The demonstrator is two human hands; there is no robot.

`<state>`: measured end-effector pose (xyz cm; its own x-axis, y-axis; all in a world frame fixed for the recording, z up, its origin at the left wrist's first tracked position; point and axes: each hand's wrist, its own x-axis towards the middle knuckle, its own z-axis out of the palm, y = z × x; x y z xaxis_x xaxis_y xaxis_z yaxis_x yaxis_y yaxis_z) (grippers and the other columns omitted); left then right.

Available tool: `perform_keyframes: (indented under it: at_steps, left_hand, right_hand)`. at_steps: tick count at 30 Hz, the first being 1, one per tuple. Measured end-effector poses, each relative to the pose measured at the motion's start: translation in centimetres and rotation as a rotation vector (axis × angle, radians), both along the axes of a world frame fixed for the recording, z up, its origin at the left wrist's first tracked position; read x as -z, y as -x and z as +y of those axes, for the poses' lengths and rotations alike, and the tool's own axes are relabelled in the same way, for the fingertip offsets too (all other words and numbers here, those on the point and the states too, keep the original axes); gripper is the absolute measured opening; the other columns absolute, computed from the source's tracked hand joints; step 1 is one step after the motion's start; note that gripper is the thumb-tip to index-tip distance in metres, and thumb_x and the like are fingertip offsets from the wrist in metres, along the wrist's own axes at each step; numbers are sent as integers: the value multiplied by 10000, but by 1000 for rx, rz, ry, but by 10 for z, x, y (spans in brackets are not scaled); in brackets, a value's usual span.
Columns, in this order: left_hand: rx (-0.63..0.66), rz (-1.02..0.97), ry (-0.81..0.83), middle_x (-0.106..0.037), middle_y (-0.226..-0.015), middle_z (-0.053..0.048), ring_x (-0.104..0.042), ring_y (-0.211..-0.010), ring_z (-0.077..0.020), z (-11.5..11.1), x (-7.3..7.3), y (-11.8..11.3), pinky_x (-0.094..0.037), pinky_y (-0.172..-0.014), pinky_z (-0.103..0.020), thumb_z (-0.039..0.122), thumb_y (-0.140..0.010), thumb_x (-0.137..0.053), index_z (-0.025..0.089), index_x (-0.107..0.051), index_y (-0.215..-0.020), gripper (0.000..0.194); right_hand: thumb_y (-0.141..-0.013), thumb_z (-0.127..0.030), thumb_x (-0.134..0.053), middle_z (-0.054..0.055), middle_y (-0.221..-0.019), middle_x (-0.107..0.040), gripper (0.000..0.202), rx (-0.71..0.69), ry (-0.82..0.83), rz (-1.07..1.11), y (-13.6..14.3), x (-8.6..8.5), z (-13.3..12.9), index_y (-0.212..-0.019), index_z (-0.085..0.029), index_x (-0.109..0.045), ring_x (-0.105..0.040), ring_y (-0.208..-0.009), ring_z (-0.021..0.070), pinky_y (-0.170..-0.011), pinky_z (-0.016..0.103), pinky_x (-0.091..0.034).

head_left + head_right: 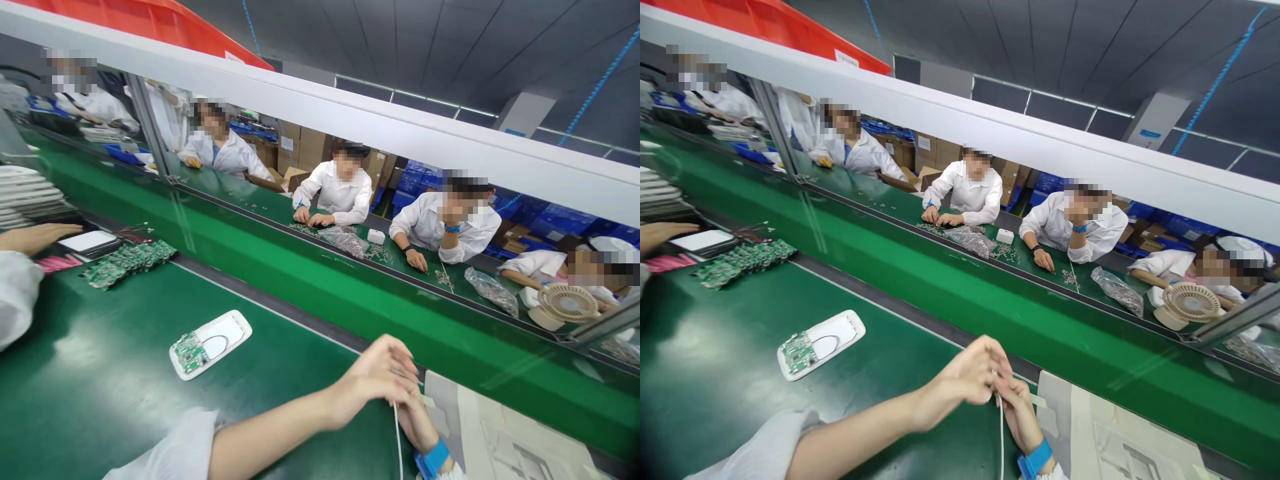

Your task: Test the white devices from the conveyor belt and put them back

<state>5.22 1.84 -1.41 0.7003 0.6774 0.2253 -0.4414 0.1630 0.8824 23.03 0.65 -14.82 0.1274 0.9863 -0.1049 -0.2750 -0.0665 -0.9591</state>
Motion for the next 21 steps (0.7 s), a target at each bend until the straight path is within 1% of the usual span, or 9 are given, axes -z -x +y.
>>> perform_keyframes:
  at_steps: [2, 3, 5, 7, 8, 11, 14, 16, 21]
  left_hand:
    - [-456, 337, -303, -515, -1035, -82, -473, -1018, -218, 17, 32, 5, -347, -929, -405, 126, -662, -514, 200, -479, -1001, 349]
    - [-614, 477, -474, -507, -1072, -87, -446, -1054, -219, 23, 49, 13, -333, -949, -410, 102, -687, -476, 201, -482, -1039, 366]
    - [-748, 699, -813, -507, -1128, -106, -428, -1098, -228, 27, 82, 44, -318, -973, -418, 80, -742, -414, 183, -500, -1082, 366]
    - [-774, 883, -1063, -537, -1147, -105, -429, -1140, -239, 20, 107, 91, -276, -1013, -430, 86, -780, -390, 187, -507, -1139, 391]
    - [-807, 1004, -1098, -534, -1180, -101, -407, -1176, -242, 13, 115, 120, -251, -1032, -429, 100, -798, -384, 193, -483, -1189, 413]
    - [-1144, 1316, -1052, -428, -1318, -132, -306, -1259, -289, -14, 125, 209, -174, -1052, -484, 226, -825, -420, 154, -362, -1312, 495]
    - [-1111, 1557, -1076, -300, -1408, -110, -169, -1315, -314, -31, 117, 276, -75, -1053, -525, 349, -831, -433, 159, -229, -1385, 620]
    - [-979, 1649, -1093, -224, -1439, -85, -107, -1328, -314, -32, 110, 298, -42, -1049, -526, 402, -837, -427, 184, -168, -1403, 659]
    - [-668, 1632, -1051, -202, -1438, -69, -137, -1327, -283, -18, 101, 291, -11, -1048, -520, 425, -871, -369, 225, -102, -1406, 630]
  right_hand:
    - [-635, -361, -728, 8, -495, -528, 212, -71, 31, -24, -1, 0, 2, -588, -156, -693, -378, -481, 106, -492, 250, -305]
    - [-656, -358, -715, 5, -483, -516, 218, -93, 43, -41, -2, 0, 2, -597, -150, -696, -366, -479, 103, -492, 249, -297]
    - [-677, -365, -700, 5, -482, -511, 222, -101, 51, -64, -3, 2, 4, -639, -146, -707, -363, -489, 108, -499, 252, -295]
    - [-671, -369, -702, 7, -493, -515, 218, -108, 53, -66, -5, 3, 4, -661, -151, -713, -373, -502, 118, -506, 259, -303]
    - [-665, -370, -707, 7, -497, -517, 215, -116, 57, -63, -6, 3, 4, -666, -155, -714, -375, -504, 120, -505, 261, -303]
    - [-648, -377, -719, 4, -491, -507, 219, -139, 69, -52, -6, 3, 4, -655, -158, -713, -370, -496, 121, -492, 263, -288]
    - [-657, -378, -714, 0, -491, -493, 226, -158, 70, -46, -6, 0, 3, -647, -153, -707, -364, -503, 119, -497, 261, -281]
    - [-669, -371, -709, -5, -495, -484, 221, -167, 68, -40, -5, -1, 2, -646, -151, -703, -357, -509, 113, -503, 256, -280]
    - [-687, -363, -699, -9, -504, -479, 218, -174, 44, -42, -5, -1, 0, -639, -150, -698, -347, -512, 103, -503, 247, -280]
